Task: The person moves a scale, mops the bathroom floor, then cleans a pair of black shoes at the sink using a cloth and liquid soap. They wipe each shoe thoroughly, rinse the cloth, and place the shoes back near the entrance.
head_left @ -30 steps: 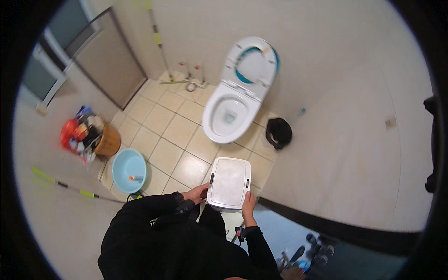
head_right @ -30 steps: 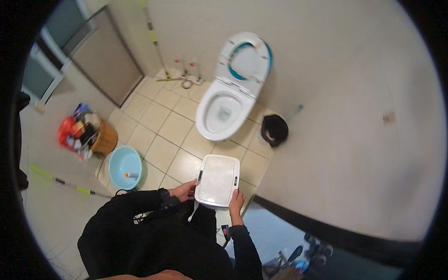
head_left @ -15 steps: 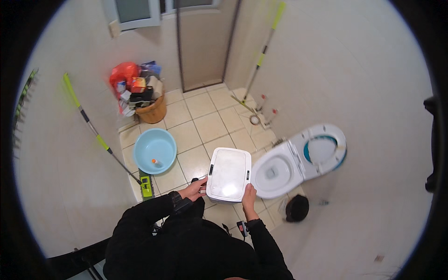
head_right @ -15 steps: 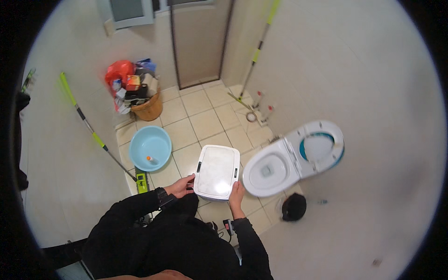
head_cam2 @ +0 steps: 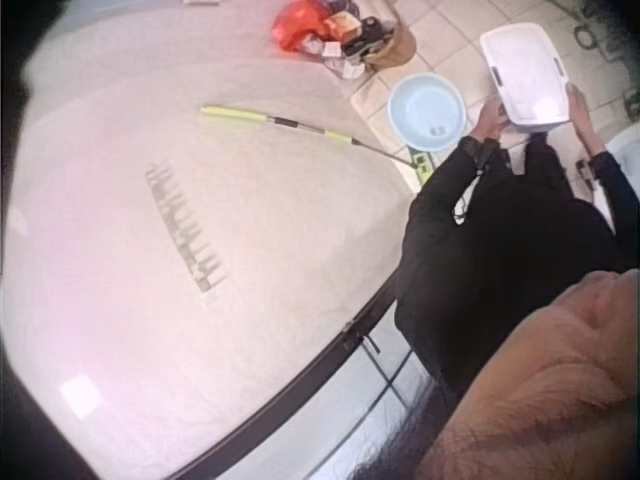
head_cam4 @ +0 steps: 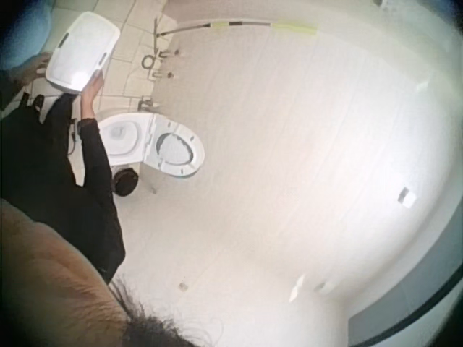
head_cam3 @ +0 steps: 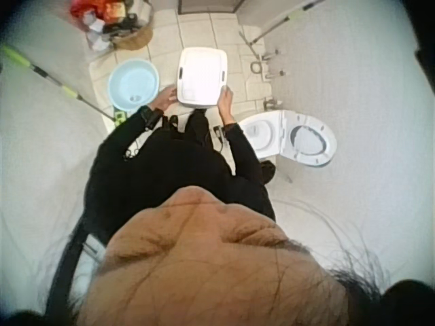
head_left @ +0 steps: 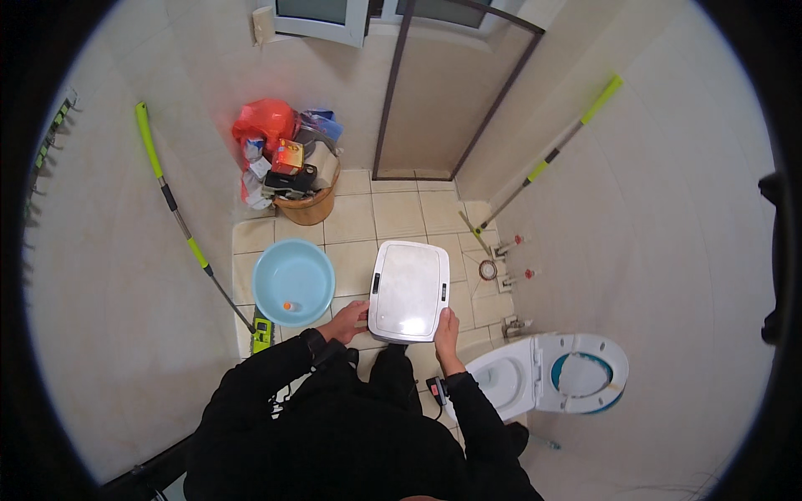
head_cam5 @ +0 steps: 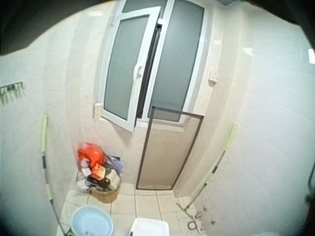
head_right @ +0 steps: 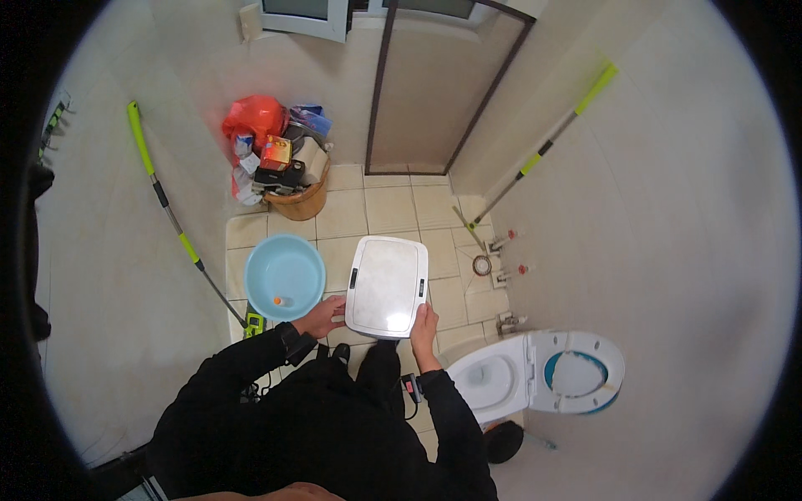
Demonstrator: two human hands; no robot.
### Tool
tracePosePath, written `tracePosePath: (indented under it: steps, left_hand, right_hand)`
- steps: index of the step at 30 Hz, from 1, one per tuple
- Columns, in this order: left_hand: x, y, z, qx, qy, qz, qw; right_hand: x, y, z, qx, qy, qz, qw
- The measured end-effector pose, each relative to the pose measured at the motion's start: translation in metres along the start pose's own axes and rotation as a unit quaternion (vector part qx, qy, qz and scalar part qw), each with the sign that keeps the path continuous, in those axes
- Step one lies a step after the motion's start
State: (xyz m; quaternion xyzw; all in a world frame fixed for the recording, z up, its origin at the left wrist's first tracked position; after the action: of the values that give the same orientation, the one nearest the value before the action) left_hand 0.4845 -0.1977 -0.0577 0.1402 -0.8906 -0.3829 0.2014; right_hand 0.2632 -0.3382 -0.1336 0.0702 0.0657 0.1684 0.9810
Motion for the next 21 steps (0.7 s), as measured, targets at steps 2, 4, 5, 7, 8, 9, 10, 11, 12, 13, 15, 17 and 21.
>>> tracePosePath:
  steps: [2,4,5,7,8,9,10,11,12,13,15,17,21]
  left_hand:
    - [-0.012,-0.022,-0.027,0.02,0.027,-0.01,0.999]
    - [-0.027,-0.049,-0.054,0.042,0.046,-0.023,0.998]
    - [-0.029,-0.062,-0.065,0.06,0.047,-0.006,0.997]
    - [-0.039,-0.097,-0.087,0.025,0.058,-0.088,0.994]
    - [-0.045,-0.115,-0.094,0.007,0.064,-0.127,0.99]
    - [-0.054,-0.133,-0.104,0.015,0.059,-0.135,0.989]
    - [-0.068,-0.153,-0.115,0.015,0.066,-0.157,0.985]
    - [-0.08,-0.17,-0.12,0.006,0.074,-0.175,0.982]
    - [-0.09,-0.186,-0.123,-0.008,0.086,-0.187,0.979]
    - [-0.1,-0.203,-0.124,0.019,0.082,-0.197,0.977]
    - [-0.118,-0.238,-0.126,0.025,0.074,-0.211,0.974]
    - [-0.141,-0.27,-0.134,0.011,0.064,-0.225,0.972]
    - [-0.181,-0.325,-0.149,0.015,0.08,-0.211,0.974]
  right_hand:
    - [0.018,-0.045,0.004,-0.01,-0.006,0.022,1.0]
    - [0.035,-0.09,0.007,-0.003,-0.016,0.058,0.998]
    - [0.041,-0.113,0.007,0.006,-0.025,0.086,0.996]
    - [0.063,-0.163,0.006,0.013,-0.058,0.13,0.99]
    - [0.074,-0.184,0.002,0.006,-0.04,0.122,0.992]
    - [0.09,-0.208,-0.002,0.0,-0.027,0.112,0.993]
    - [0.107,-0.228,-0.007,0.037,0.003,0.086,0.996]
    - [0.12,-0.244,-0.012,-0.128,0.036,0.036,0.99]
    - [0.13,-0.269,-0.017,-0.024,0.025,0.105,0.994]
    - [0.137,-0.281,-0.024,-0.037,0.015,0.107,0.993]
    - [0.156,-0.315,-0.037,0.019,0.006,0.134,0.991]
    - [0.175,-0.348,-0.049,0.078,-0.036,0.193,0.977]
    - [0.213,-0.399,-0.084,0.053,-0.016,0.195,0.979]
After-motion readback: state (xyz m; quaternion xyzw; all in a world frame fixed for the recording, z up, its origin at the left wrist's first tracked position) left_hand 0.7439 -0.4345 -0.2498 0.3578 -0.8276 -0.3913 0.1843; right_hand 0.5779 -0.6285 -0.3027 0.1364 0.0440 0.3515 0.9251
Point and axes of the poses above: each hand's wrist, its own y-axis away from the middle knuckle, its own x-axis out of the palm, z = x × y, the point moved 1 cm from there along -y, towards the middle knuckle, and after that the axes turned 11 degrees about -y, right-handed, at the moved point
